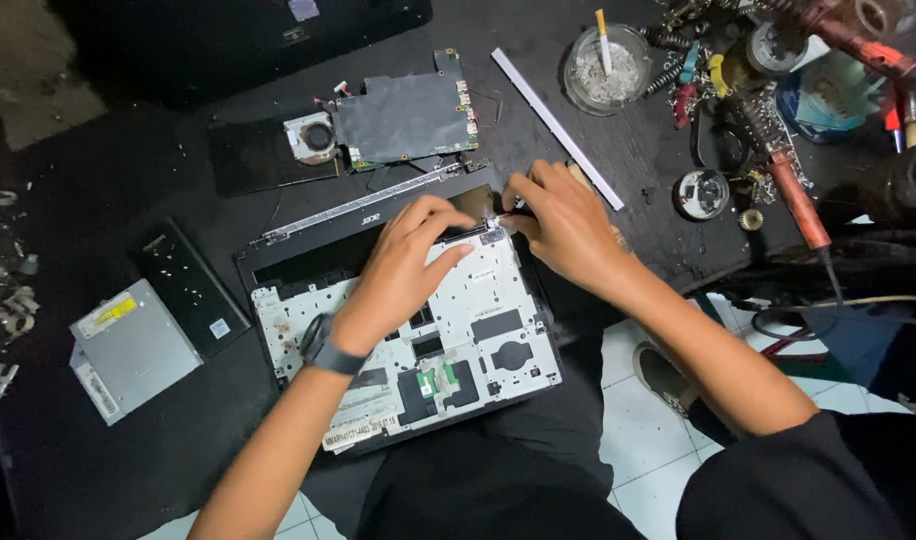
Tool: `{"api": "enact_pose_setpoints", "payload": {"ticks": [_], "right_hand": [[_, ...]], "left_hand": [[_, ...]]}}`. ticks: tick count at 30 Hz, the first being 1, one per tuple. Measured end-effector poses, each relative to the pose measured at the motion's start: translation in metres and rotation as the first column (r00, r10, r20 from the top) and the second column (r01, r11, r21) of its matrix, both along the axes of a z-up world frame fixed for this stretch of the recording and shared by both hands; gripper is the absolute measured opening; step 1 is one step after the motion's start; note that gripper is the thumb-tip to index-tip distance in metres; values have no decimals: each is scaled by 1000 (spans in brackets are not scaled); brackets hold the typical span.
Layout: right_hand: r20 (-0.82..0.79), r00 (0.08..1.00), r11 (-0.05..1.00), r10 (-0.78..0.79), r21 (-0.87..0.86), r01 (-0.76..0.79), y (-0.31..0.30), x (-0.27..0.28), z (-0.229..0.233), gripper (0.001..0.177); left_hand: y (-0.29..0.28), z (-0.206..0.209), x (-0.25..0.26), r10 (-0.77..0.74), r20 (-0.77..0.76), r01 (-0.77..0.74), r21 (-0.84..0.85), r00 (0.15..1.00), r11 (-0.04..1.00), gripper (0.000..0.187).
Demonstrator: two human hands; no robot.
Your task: The person uses a handheld electric screwdriver to remove screws from a disassembled laptop chassis. After removing the screws, the person uses a brush to sweep dust and debris from the interior of the laptop casing.
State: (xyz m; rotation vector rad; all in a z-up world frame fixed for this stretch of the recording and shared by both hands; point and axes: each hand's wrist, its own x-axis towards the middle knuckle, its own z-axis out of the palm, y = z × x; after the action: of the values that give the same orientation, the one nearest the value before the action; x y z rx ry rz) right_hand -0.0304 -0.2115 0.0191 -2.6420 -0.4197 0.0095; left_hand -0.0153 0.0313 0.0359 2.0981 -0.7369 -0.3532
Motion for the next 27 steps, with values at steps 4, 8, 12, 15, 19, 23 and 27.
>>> {"api": "enact_pose_setpoints", "payload": {"ticks": [4,8,12,15,19,23,27], "right_hand": [[253,965,986,-67,-130,103,3,-34,-25,32],[229,973,976,-26,-204,74,30,-81,-2,50],[268,963,955,-3,-284,82,39,-94,-20,69],[319,948,948,4,-302,98,43,-92,-21,62],[315,949,928,11,-357,108,45,-93,-19,59],[310,951,927,24,-364,95,43,-92,-19,59],[312,950,937,-14,-327,121,46,-92,-19,56]], "left_hand": [[40,28,-37,134,127,-144,74,983,987,27],[91,25,-87,318,75,-326,143,945,935,43],[126,-29,-119,297,186,-350,452,937,820,92],[125,-40,-124,288,276,-389,462,917,797,88],[120,-37,-127,249,387,-421,464,888,779,84],[121,-35,-124,240,387,-416,477,890,774,82],[115,-23,-121,332,274,-423,415,903,806,80]]}}
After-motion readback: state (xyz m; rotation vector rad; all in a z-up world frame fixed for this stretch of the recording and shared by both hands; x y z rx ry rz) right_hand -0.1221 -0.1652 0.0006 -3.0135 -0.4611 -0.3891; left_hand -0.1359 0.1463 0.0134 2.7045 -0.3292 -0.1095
